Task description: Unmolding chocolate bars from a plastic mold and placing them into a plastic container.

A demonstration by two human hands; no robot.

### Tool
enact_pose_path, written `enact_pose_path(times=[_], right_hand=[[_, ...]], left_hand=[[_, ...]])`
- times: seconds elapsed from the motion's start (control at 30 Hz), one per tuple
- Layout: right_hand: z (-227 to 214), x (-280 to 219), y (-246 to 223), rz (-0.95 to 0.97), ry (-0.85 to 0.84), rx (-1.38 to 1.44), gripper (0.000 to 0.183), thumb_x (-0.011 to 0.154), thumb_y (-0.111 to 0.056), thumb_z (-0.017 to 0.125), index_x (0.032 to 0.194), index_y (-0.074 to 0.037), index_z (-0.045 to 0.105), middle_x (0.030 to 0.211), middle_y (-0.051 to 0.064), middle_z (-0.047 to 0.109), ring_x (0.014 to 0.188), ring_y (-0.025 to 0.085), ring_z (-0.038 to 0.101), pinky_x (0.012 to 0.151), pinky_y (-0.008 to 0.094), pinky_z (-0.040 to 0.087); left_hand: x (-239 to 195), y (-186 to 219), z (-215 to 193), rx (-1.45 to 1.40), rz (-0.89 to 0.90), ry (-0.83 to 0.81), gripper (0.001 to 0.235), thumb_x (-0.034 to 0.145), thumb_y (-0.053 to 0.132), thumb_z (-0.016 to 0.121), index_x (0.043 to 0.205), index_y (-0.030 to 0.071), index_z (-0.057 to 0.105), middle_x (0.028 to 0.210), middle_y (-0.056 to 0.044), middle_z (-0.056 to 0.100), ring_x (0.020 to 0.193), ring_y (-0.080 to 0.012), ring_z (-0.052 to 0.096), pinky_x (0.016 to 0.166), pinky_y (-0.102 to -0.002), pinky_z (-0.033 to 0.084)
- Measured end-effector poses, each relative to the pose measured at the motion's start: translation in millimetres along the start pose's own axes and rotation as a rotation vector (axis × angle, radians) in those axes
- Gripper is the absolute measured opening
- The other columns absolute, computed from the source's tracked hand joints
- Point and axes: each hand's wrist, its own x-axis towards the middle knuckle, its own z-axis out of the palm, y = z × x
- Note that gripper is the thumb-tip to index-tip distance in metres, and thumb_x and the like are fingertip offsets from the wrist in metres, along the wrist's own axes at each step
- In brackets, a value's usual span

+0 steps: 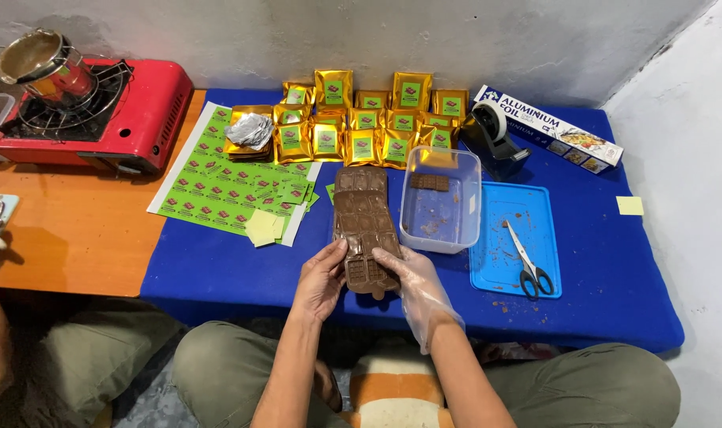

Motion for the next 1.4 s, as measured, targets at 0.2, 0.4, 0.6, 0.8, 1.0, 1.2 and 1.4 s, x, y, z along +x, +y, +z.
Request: enact_pose_path(times=[0.2,0.4,0.6,0.8,1.0,1.2,1.4], right_hand=[[-36,-11,21,-0.205,0.237,-0.509,0.063,0.08,-0.039,0.076,0.136,-0.013,0.066,0.128,0.009,0.075,0.117,0.019,0.073,0.101,0.032,0.057],[-28,-16,35,-0.777,0.292,-0.616,0.028,0.088,-0.024,0.076,0.114,-0.013,0.077,0.105,0.005,0.079,0.087,0.015,0.077,0.082,0.027,0.062],[6,18,39,-0.461,0.159,-0.499,0.044,0.084,-0.024,0.083,0.125,-0.01,0.074,0.115,0.016,0.077,0.106,0.029,0.075,0.089,0.035,0.063],[16,26,37,-0.42,0.206,-0.519,0.044,0.08,-0.023,0.085,0.123,-0.016,0.076,0.114,0.016,0.077,0.104,0.032,0.075,0.09,0.037,0.064],[5,54,47,-0.334,0.189,-0.527,0.04,0.082,-0.03,0.084,0.12,-0.021,0.077,0.108,0.007,0.079,0.099,0.021,0.077,0.088,0.035,0.064],[10,53,44,-0.309,0.171,-0.433,0.044,0.083,-0.027,0.083,0.125,-0.016,0.076,0.11,0.014,0.078,0.104,0.026,0.076,0.089,0.039,0.062],[12,55,45,-0.288,0.135,-0.422,0.044,0.085,-0.028,0.082,0.127,-0.015,0.075,0.112,0.016,0.078,0.109,0.029,0.074,0.091,0.04,0.06]], left_hand=[[-5,5,4,-0.026,-0.035,-0.027,0.031,0.087,0.011,0.08,0.117,0.005,0.074,0.099,-0.009,0.078,0.08,-0.0162,0.069,0.073,-0.028,0.056],[4,-2,-1,-0.035,-0.013,-0.032,0.033,0.086,0.01,0.081,0.118,0.004,0.075,0.097,-0.008,0.078,0.076,-0.0135,0.068,0.069,-0.026,0.056],[9,-10,-7,0.042,0.037,-0.025,0.039,0.087,0.017,0.087,0.12,0.0,0.074,0.098,-0.008,0.076,0.092,-0.0186,0.071,0.087,-0.032,0.054],[16,-12,-10,0.036,0.043,0.007,0.041,0.086,0.017,0.087,0.122,0.0,0.074,0.106,-0.013,0.078,0.101,-0.024,0.073,0.092,-0.037,0.055],[13,-12,-4,0.082,0.058,0.016,0.043,0.087,0.019,0.086,0.124,0.0,0.074,0.112,-0.016,0.077,0.112,-0.0279,0.07,0.097,-0.043,0.053],[10,-10,-3,0.153,0.117,0.02,0.041,0.09,0.015,0.083,0.126,0.0,0.074,0.114,-0.021,0.076,0.109,-0.0311,0.072,0.092,-0.043,0.056],[13,-12,-5,0.166,0.124,0.034,0.041,0.089,0.013,0.083,0.128,0.001,0.074,0.112,-0.019,0.076,0.107,-0.0294,0.071,0.092,-0.042,0.057]])
